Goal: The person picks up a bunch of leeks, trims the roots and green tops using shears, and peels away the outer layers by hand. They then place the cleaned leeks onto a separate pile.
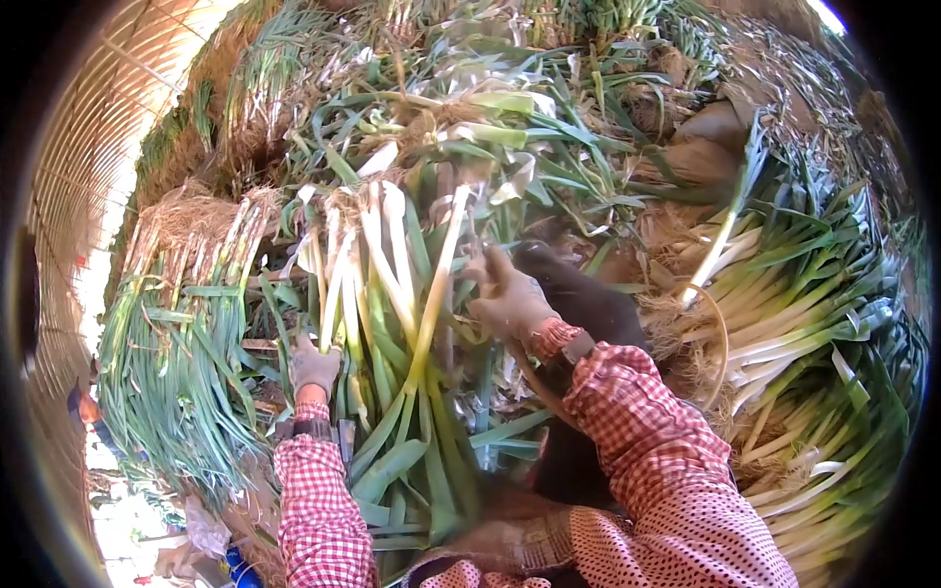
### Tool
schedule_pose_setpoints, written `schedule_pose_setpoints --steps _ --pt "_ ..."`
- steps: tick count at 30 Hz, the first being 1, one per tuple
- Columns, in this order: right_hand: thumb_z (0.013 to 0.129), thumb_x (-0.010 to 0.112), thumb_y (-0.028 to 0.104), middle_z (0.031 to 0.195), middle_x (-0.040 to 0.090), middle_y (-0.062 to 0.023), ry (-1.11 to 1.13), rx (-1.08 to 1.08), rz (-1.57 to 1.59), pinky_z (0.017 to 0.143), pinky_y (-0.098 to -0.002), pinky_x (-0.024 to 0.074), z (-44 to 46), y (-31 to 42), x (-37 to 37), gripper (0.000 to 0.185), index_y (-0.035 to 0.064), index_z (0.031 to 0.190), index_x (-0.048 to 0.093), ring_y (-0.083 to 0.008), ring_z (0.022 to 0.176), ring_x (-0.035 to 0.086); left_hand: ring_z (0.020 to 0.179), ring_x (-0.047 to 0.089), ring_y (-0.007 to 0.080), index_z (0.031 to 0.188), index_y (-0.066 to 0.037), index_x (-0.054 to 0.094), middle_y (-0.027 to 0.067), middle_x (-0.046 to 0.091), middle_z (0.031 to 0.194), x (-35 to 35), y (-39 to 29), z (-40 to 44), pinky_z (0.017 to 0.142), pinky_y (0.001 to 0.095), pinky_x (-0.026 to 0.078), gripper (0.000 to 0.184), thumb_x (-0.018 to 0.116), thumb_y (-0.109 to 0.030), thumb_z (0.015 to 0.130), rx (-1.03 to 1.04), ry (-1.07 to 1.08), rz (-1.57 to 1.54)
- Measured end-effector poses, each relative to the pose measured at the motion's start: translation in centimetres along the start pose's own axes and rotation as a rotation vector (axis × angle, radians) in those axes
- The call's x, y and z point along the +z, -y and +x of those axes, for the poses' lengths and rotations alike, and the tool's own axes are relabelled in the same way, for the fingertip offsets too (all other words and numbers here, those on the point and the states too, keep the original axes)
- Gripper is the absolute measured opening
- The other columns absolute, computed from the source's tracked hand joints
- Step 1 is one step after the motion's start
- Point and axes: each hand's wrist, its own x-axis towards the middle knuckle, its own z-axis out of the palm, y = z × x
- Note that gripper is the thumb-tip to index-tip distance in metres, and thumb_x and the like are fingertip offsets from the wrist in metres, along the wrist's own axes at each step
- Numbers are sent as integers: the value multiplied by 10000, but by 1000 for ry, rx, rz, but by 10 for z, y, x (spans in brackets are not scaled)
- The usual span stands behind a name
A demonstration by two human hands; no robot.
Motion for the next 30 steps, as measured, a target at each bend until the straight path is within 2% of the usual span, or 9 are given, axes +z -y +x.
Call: schedule_pose_setpoints --steps 6,11,17,20,22,24,26,28,30 --pt "755 743 212 1281 643 -146 107 -78 -6 891 -281 519 6 -17 13 941 35 1561 291 -143 948 649 1154 594 354 1191 3 635 221 627 1219 -8 -77 -37 962 453 481 574 713 -445 841 463 233 -212" --pt "673 761 401 1210 679 -178 18 239 -164 882 -302 527 -12 17 -20 1055 96 1571 300 -233 1028 686 1123 593 318 1117 -23 634 171 634 1186 -1 -131 -94 938 427 490 611 731 -534 797 748 290 207" --pt "684 733 595 1318 614 -212 90 233 -507 972 -367 488 -5 -37 -45 1074 74 1542 350 -351 1159 631 923 668 305 1066 -42 624 148 679 965 27 -129 -105 821 420 530 509 736 -433 760 558 253 187" --pt "755 686 638 1364 564 -226 -294 -191 -908 976 -402 483 -5 -43 -18 1003 47 1509 390 -394 1209 583 792 690 322 1043 -34 634 161 687 844 13 -120 -102 733 433 550 434 711 -361 768 505 408 -82" --pt "873 633 610 1366 544 -239 -277 -144 -292 935 -433 506 5 -52 1 747 49 1359 550 -328 1217 583 856 694 328 1064 -16 651 180 697 908 -20 -116 -115 769 433 559 392 695 -321 823 529 535 -155" --pt "926 623 541 1235 630 -186 245 293 658 947 -448 507 14 -34 7 603 46 1270 598 -297 1165 613 831 687 311 1022 -21 638 183 701 914 14 -88 -112 761 392 540 424 734 -361 787 745 490 -300" --pt "962 595 491 890 667 -70 248 316 1177 796 -449 544 31 -40 27 520 11 1163 618 -255 818 666 868 693 314 1053 -3 643 204 702 959 35 -79 -91 786 393 541 376 701 -314 851 734 279 -478" --pt "952 607 485 854 659 -64 408 139 1225 721 -410 544 20 -28 -2 500 19 1130 636 -236 753 649 915 693 357 1074 8 626 221 702 996 31 -86 -70 830 430 540 319 654 -252 892 370 120 -509" --pt "934 628 456 669 553 2 305 160 1382 552 -282 456 0 5 -9 449 24 1051 665 -142 564 529 937 687 391 1086 15 613 227 701 1007 45 -98 -50 853 454 537 354 664 -263 874 398 88 -295"
